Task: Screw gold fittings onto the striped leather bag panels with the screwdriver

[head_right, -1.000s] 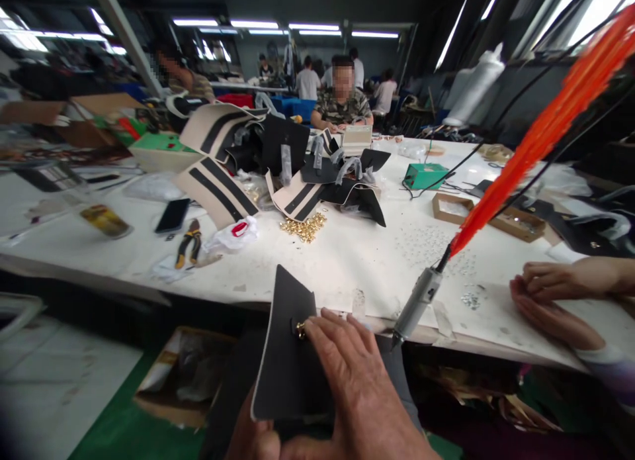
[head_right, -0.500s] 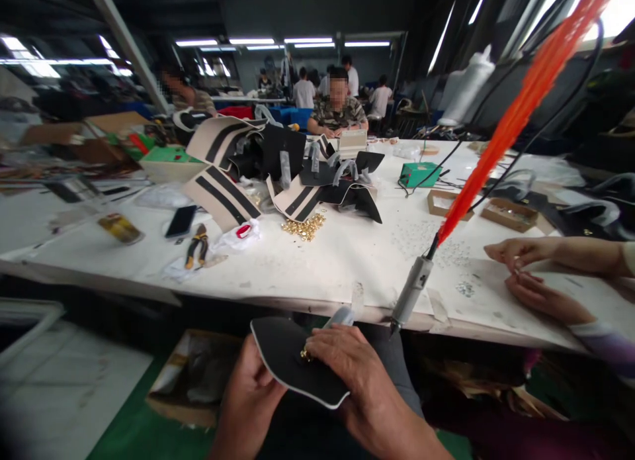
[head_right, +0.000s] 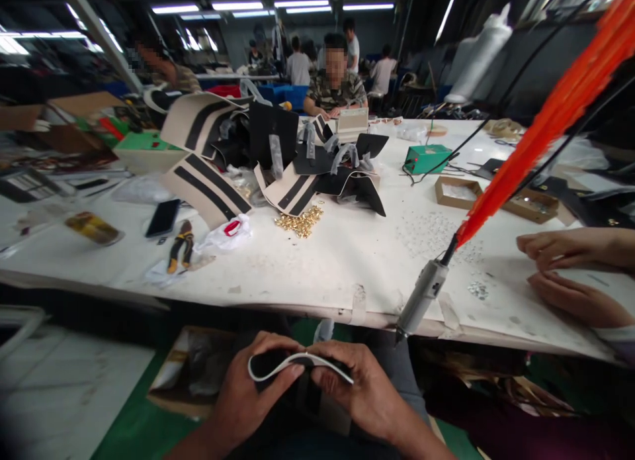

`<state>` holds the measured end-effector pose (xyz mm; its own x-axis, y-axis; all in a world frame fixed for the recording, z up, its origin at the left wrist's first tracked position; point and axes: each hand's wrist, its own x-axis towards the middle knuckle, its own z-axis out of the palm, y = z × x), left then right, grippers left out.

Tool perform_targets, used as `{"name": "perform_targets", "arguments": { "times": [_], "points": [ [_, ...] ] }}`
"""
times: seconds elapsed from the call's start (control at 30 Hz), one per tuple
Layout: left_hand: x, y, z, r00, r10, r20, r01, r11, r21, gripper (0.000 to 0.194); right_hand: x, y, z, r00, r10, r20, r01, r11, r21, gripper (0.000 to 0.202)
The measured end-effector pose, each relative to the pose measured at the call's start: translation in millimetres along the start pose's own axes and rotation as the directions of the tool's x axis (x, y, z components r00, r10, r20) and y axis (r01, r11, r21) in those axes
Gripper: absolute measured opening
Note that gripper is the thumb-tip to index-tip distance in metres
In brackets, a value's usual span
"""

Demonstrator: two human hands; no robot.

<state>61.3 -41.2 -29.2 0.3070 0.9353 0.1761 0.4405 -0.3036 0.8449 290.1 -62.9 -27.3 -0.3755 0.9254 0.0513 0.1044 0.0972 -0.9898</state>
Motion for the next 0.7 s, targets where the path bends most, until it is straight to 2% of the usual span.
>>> {"name": "perform_targets", "arguments": {
  "times": [0.1, 0.2, 0.37, 0.47, 0.53, 0.7],
  "points": [
    [14, -3, 5.6, 0.997, -0.073, -0.002, 0.073, 0.997, -0.003, 0.010, 7, 13, 1, 0.990, 0.123, -0.067, -0.118, 0.990, 0.078, 0.039],
    [29, -5, 10.4, 0.985, -0.171, 0.016, 0.172, 0.983, -0.071, 0.010, 14, 21, 2, 0.955, 0.264, -0.133, -0.243, 0.957, 0.156, 0.043],
    [59, -12, 16.4, 0.915, -0.392, 0.091, 0.403, 0.883, -0.242, 0.026, 35, 17, -1, 0.880, 0.400, -0.254, -0.351, 0.911, 0.218, 0.042],
    [83, -20, 19.4, 0.896, -0.427, 0.124, 0.445, 0.849, -0.284, 0.039, 50, 13, -8, 0.827, 0.455, -0.331, -0.437, 0.890, 0.132, 0.040],
    [100, -24, 21.5, 0.897, -0.414, 0.157, 0.442, 0.846, -0.299, 0.034, 61, 13, -15, 0.799, 0.475, -0.370, -0.499, 0.866, 0.034, 0.037],
    [131, -29, 27.3, 0.877, -0.441, 0.190, 0.474, 0.859, -0.195, 0.024, 86, 15, -31, 0.786, 0.470, -0.402, -0.577, 0.790, -0.204, 0.028]
  ]
}}
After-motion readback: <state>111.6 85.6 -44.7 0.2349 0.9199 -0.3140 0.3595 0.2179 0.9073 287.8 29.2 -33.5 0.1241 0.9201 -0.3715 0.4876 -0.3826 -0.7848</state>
